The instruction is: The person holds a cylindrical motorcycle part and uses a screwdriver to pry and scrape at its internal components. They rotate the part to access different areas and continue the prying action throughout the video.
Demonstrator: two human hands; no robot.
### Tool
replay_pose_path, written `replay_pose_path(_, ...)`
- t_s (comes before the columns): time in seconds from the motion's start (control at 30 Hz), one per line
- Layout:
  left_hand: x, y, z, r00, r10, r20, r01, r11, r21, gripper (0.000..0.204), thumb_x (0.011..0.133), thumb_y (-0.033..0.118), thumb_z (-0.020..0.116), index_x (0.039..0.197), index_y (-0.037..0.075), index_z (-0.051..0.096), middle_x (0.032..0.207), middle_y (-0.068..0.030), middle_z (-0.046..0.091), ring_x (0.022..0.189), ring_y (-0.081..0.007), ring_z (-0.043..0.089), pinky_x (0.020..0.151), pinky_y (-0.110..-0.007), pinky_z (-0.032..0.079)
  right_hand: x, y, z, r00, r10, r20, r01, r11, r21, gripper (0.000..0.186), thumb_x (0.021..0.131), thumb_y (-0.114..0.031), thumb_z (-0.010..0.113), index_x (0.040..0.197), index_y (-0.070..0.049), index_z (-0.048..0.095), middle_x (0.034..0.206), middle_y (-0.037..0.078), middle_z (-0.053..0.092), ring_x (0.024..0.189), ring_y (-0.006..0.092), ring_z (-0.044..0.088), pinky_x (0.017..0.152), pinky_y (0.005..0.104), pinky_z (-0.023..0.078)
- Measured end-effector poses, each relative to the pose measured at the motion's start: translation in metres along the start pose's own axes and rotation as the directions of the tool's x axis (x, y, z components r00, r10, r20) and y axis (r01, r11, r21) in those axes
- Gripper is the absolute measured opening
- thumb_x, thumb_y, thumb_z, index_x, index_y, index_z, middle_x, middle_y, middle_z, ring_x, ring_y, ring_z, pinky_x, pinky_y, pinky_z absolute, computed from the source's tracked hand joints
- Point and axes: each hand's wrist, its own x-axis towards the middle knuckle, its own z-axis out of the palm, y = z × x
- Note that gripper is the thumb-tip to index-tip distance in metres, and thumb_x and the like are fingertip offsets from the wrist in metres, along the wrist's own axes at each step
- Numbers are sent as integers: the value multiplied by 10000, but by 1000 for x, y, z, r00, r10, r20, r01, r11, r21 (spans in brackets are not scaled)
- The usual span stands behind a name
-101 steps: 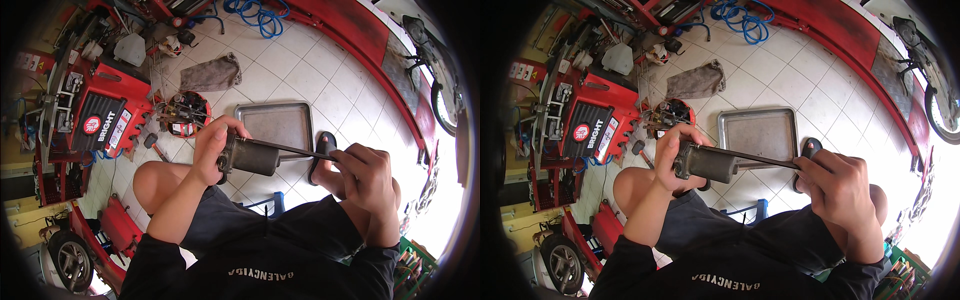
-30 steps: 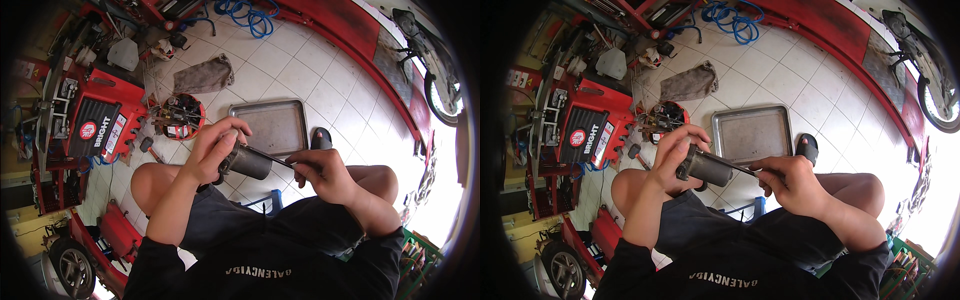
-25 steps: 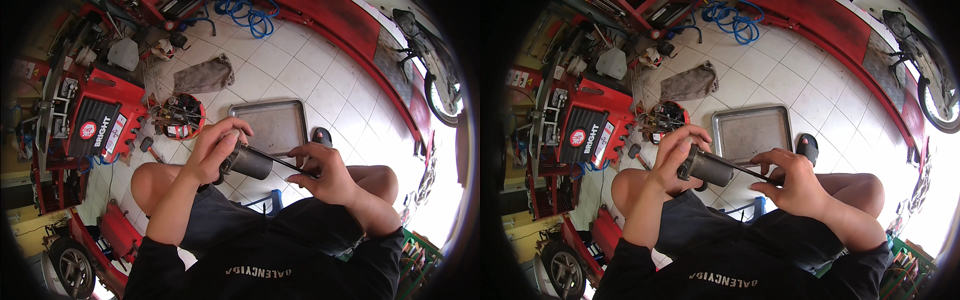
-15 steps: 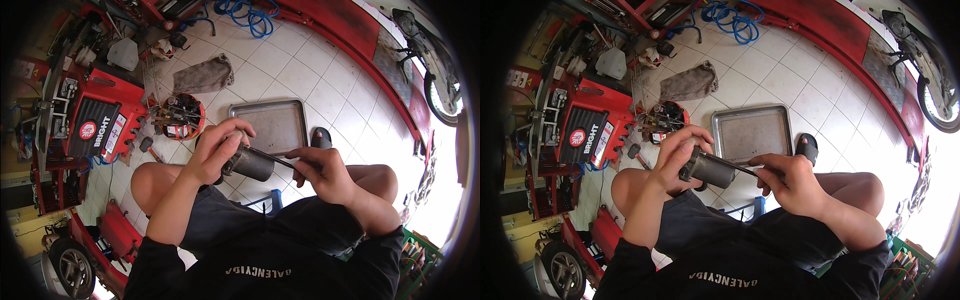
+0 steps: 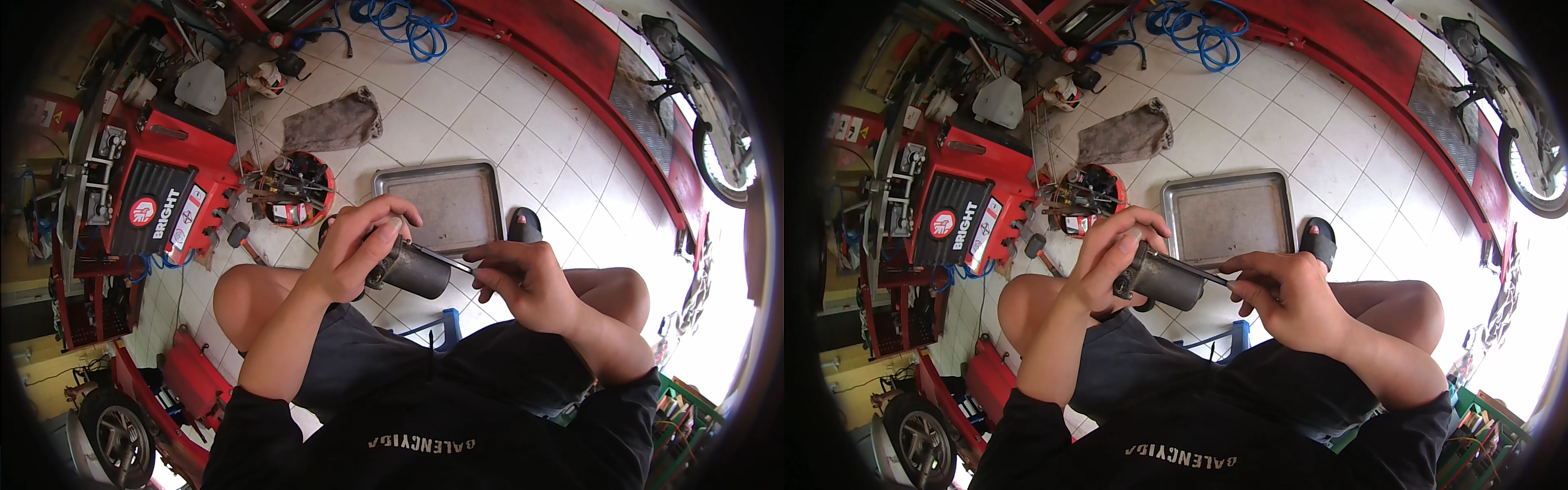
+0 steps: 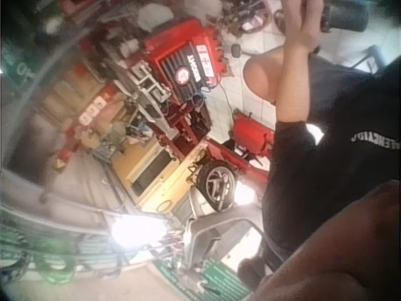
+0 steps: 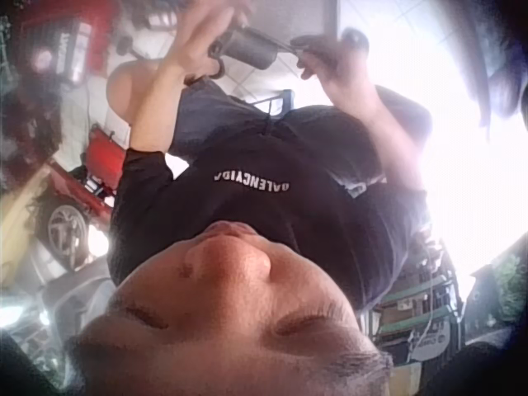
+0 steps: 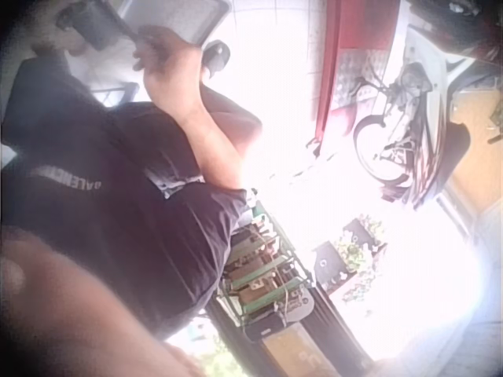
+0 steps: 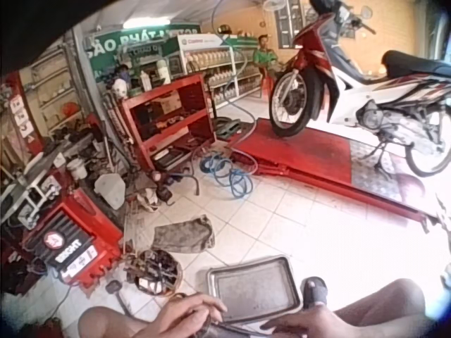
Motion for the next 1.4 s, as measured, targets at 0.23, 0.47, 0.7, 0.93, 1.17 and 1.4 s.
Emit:
replay_pose_path(0.23, 0, 1, 1, 1000, -1, 8, 1, 1000, 3, 377, 990, 326, 498, 1107, -9, 627, 691, -42, 560, 636, -112, 514, 638, -272, 397, 0, -9, 1, 1000, -9, -2, 9, 993, -121, 283, 906, -30, 709, 1178, 30, 657, 899, 83, 721, 715, 179, 744, 654, 297, 539)
replay_pose_path(0.47, 0, -3, 3, 1000, -11, 20, 11, 1000, -19, 372, 988, 327, 503, 1105, -4, 625, 703, -39, 563, 642, -113, 515, 635, -269, 396, 0, 1, 1, 999, -13, 31, 15, 999, -50, 311, 894, -42, 724, 1196, -6, 660, 934, 70, 713, 704, 162, 737, 602, 290, 491)
replay_pose_path(0.7, 0, 1, 3, 999, -30, 30, 30, 999, -17, 379, 990, 330, 501, 1100, -12, 624, 703, -36, 556, 641, -113, 503, 628, -272, 385, -2, -5, 3, 1000, -13, 0, 13, 996, -93, 318, 890, -38, 724, 1199, -9, 654, 927, 71, 706, 732, 158, 744, 656, 269, 483)
replay_pose_path(0.93, 1, -1, 4, 999, -16, 31, 16, 1000, -20, 379, 992, 328, 498, 1097, -13, 624, 692, -29, 545, 630, -111, 487, 623, -273, 378, 0, -7, 0, 993, 77, 88, -79, 997, 23, 315, 899, -4, 708, 1206, 13, 638, 949, 75, 693, 731, 167, 749, 672, 271, 492)
replay_pose_path(1.17, 1, -2, 3, 999, -15, 29, 16, 1000, -26, 378, 994, 323, 497, 1103, -16, 623, 679, -30, 538, 624, -109, 482, 624, -272, 378, -2, -10, 5, 1000, 18, 9, -18, 1000, 13, 302, 911, 25, 687, 1208, 35, 633, 955, 92, 687, 728, 161, 748, 632, 257, 523)
replay_pose_path(1.4, 2, -1, 6, 999, 8, 51, -7, 1000, -22, 367, 988, 314, 505, 1110, -13, 619, 671, -28, 532, 621, -101, 469, 620, -265, 370, 0, -1, -1, 996, 54, 74, -59, 996, 61, 305, 939, 6, 661, 1240, 39, 619, 952, 102, 680, 716, 168, 743, 626, 272, 540)
